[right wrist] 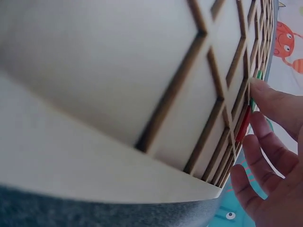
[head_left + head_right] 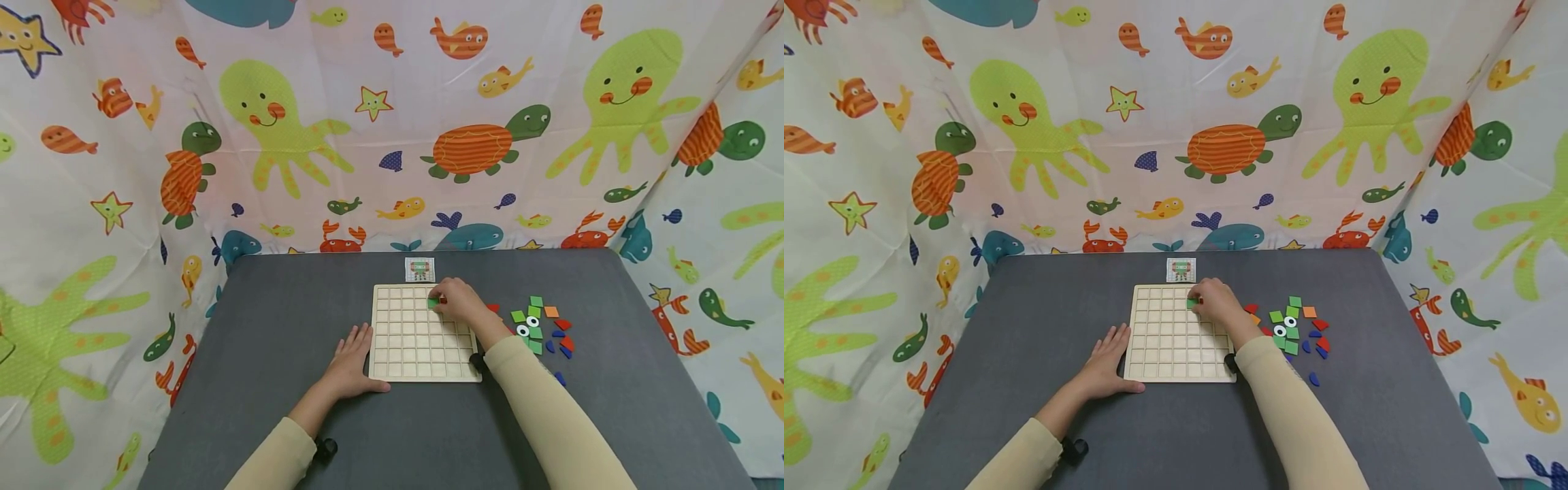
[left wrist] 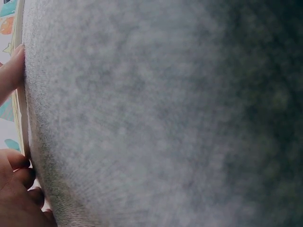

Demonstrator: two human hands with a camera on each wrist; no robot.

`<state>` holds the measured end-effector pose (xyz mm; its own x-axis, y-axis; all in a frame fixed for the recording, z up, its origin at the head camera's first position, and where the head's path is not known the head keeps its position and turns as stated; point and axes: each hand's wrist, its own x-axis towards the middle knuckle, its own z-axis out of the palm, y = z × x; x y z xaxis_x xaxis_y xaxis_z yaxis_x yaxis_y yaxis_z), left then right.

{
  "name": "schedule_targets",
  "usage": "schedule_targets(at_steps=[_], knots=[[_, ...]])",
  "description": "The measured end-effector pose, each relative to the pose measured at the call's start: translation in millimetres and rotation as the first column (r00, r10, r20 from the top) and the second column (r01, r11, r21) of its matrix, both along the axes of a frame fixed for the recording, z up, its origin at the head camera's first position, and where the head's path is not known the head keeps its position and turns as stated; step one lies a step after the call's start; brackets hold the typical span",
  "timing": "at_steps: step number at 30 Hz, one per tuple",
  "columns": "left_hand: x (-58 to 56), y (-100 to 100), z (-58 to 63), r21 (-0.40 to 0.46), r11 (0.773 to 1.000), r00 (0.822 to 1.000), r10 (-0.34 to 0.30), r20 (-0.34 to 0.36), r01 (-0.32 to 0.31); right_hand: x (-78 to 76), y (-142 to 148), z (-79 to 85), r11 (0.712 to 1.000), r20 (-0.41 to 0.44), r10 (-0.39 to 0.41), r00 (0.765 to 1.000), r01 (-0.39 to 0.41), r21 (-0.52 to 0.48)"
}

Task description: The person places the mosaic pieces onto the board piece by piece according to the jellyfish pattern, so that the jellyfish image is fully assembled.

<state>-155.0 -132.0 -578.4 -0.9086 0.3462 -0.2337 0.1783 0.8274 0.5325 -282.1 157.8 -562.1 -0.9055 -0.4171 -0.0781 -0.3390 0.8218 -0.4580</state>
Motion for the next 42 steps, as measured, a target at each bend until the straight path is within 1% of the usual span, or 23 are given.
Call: schedule_targets(at_steps=[2, 6, 8, 12, 19, 25, 27, 33, 39, 42], knots=[[-0.3, 0, -0.4, -0.001, 1.000, 1.000, -0.001, 0.001, 0.001, 1.0, 0, 2.7, 1.000, 0.012, -0.002, 1.000, 0.002, -0.008], [-0.4, 0, -0.8, 0.001, 1.000, 1.000, 0.002, 0.000, -0.002, 4.1, 1, 9.0, 0.998, 0.032, -0.007, 0.999, 0.009, -0.058], [-0.3, 0, -1.0, 0.001, 1.000, 1.000, 0.001, -0.001, -0.001, 5.2, 3, 12.0, 0.996, 0.029, -0.006, 1.000, 0.009, -0.086], [-0.1, 0, -1.2, 0.004, 1.000, 1.000, 0.003, 0.001, -0.003, 7.4, 8, 18.0, 0.994, 0.012, -0.013, 1.000, 0.014, -0.106], [-0.3, 1, 0.1, 0.013, 1.000, 1.000, -0.001, -0.007, 0.001, 12.7, 30, 29.1, 0.985, 0.013, -0.082, 0.997, 0.083, -0.152], [1.2, 0, -1.1, 0.006, 1.000, 1.000, -0.008, 0.000, 0.008, 20.8, 52, 36.3, 0.979, 0.004, -0.124, 0.992, 0.124, -0.161], [1.0, 0, -0.3, 0.006, 1.000, 1.000, -0.005, 0.005, 0.005, 23.1, 62, 37.2, 0.973, 0.002, -0.149, 0.989, 0.147, -0.177], [-0.5, 2, 0.8, 0.015, 1.000, 1.000, -0.011, 0.000, 0.011, 30.2, 96, 31.1, 0.957, -0.025, -0.207, 0.978, 0.197, -0.213], [0.5, 1, 3.5, 0.019, 1.000, 1.000, 0.001, 0.003, -0.001, 35.5, 124, 24.4, 0.940, 0.019, -0.248, 0.969, 0.245, -0.239], [1.1, 0, 2.7, 0.014, 1.000, 1.000, 0.001, 0.004, -0.001, 38.0, 136, 21.5, 0.935, 0.019, -0.268, 0.963, 0.265, -0.238]])
